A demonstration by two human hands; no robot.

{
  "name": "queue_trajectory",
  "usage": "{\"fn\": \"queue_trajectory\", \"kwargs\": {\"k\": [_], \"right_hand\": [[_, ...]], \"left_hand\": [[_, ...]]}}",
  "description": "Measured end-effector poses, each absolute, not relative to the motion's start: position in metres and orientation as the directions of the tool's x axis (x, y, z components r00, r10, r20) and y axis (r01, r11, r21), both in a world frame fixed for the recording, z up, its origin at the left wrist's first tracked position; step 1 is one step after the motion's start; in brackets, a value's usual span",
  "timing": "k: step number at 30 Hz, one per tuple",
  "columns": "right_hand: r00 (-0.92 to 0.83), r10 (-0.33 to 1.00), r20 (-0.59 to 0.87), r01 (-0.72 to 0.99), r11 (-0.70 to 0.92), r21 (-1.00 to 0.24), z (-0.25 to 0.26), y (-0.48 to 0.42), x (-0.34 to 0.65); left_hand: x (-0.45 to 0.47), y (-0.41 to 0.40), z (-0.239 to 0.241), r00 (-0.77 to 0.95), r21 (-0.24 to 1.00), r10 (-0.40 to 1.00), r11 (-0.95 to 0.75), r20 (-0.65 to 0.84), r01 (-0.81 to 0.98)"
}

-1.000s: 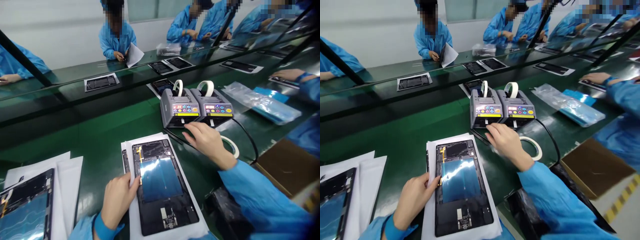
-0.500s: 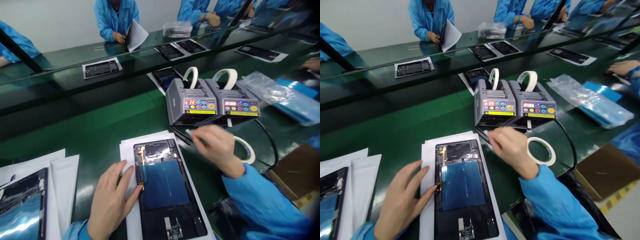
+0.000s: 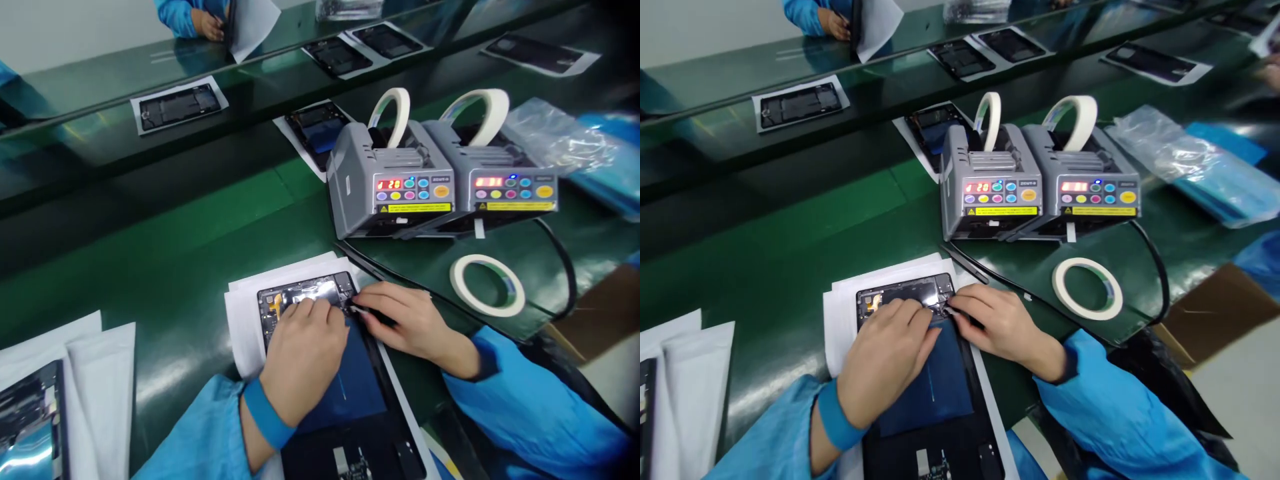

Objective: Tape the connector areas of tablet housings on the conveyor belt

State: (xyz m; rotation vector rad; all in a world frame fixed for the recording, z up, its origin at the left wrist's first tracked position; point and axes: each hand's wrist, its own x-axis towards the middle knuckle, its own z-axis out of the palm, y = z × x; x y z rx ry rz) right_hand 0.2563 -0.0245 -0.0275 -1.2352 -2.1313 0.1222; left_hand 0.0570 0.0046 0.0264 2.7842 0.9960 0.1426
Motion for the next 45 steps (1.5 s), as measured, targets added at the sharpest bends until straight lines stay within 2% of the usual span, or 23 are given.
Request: {"fn": "queue_trajectory", "kwargs": {"k": [8,14,20,25,34,45], "right_hand": [[-0.386,0.806,0.449,0.732,0.564,-0.382,-0.031,-0.022,0.266],[-0.369,0.828,0.422,0.742,0.536,-0.403,-0.029,-0.020,0.269],[-0.370,0.841,0.394,0.745,0.522,-0.415,-0.028,-0.021,0.273],[-0.388,0.838,0.384,0.743,0.531,-0.407,-0.028,-0.021,0.275],[-0.408,0.828,0.385,0.742,0.546,-0.388,-0.027,-0.019,0.274],[-0.439,0.814,0.380,0.751,0.565,-0.343,-0.030,-0.021,0.275]], "left_hand": [[0.072,0.019,0.002,0.724,0.266,0.685,-0.715,0.083,0.646],[0.072,0.022,0.000,0.733,0.317,0.666,-0.731,0.139,0.604],[0.075,0.022,0.002,0.753,0.289,0.634,-0.765,0.177,0.576],[0.079,0.020,0.003,0.769,0.282,0.617,-0.777,0.164,0.563],[0.078,0.021,-0.005,0.756,0.392,0.641,-0.734,0.130,0.555],[0.077,0.025,-0.007,0.688,0.442,0.703,-0.682,0.178,0.582]]}}
